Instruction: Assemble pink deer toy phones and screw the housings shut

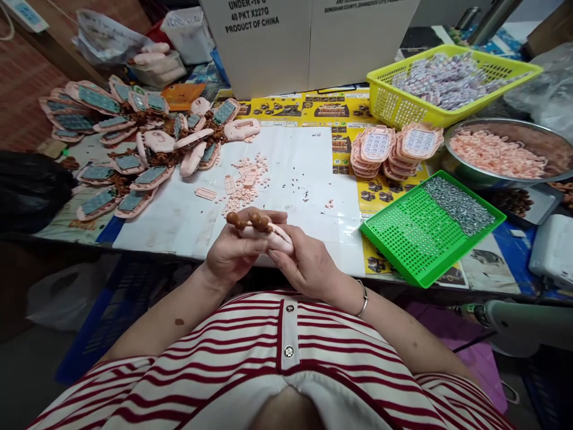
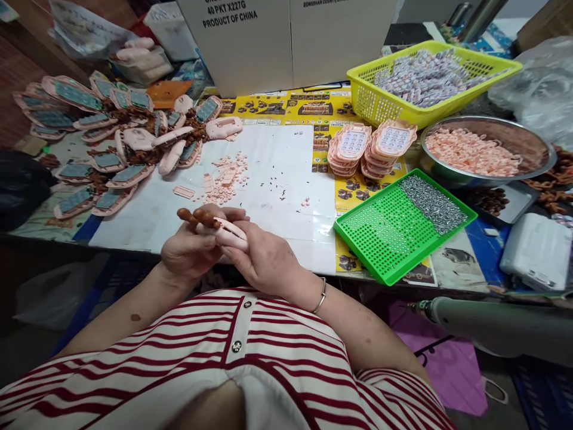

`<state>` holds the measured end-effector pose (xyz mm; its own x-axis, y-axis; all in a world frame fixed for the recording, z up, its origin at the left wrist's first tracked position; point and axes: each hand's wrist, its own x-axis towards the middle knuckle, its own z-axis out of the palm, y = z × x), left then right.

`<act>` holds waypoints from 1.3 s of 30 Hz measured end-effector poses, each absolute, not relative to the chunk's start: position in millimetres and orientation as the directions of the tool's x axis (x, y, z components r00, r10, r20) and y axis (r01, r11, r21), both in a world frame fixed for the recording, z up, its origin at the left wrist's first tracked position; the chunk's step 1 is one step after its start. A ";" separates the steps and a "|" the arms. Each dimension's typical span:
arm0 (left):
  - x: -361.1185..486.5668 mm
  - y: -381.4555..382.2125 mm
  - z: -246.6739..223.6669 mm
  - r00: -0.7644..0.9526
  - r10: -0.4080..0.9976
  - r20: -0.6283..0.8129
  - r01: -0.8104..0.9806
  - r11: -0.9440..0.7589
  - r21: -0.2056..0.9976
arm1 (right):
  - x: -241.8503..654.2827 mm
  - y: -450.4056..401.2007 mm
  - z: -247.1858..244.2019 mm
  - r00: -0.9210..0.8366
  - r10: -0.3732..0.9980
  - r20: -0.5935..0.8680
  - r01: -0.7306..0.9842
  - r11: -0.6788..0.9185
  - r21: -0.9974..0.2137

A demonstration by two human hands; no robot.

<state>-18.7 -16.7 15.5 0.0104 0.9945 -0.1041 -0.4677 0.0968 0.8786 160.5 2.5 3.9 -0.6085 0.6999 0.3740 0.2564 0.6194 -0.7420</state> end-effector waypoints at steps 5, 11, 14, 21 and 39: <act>-18.7 -20.5 20.1 0.066 0.992 -0.106 -0.397 0.124 0.910 | 163.5 -1.4 7.5 -0.688 0.658 0.307 0.333 0.661 -0.672; -10.2 -21.3 25.6 -0.045 0.996 -0.082 -0.349 0.061 0.935 | 164.3 -4.4 -3.2 -0.618 0.692 0.374 0.322 0.656 -0.682; -7.8 -20.7 21.3 -0.054 0.996 -0.069 -0.387 0.043 0.921 | 165.6 0.9 -10.6 -0.550 0.762 0.342 0.191 0.513 -0.837; -2.6 -30.4 13.9 -0.241 0.964 0.108 -0.112 -0.139 0.984 | 166.1 4.9 -26.5 -0.493 0.804 0.332 0.012 0.388 -0.921; 8.1 -14.5 9.1 -0.123 0.992 0.019 0.053 -0.012 0.999 | 149.4 12.9 -30.7 -0.349 0.934 -0.069 -0.354 -0.200 -0.913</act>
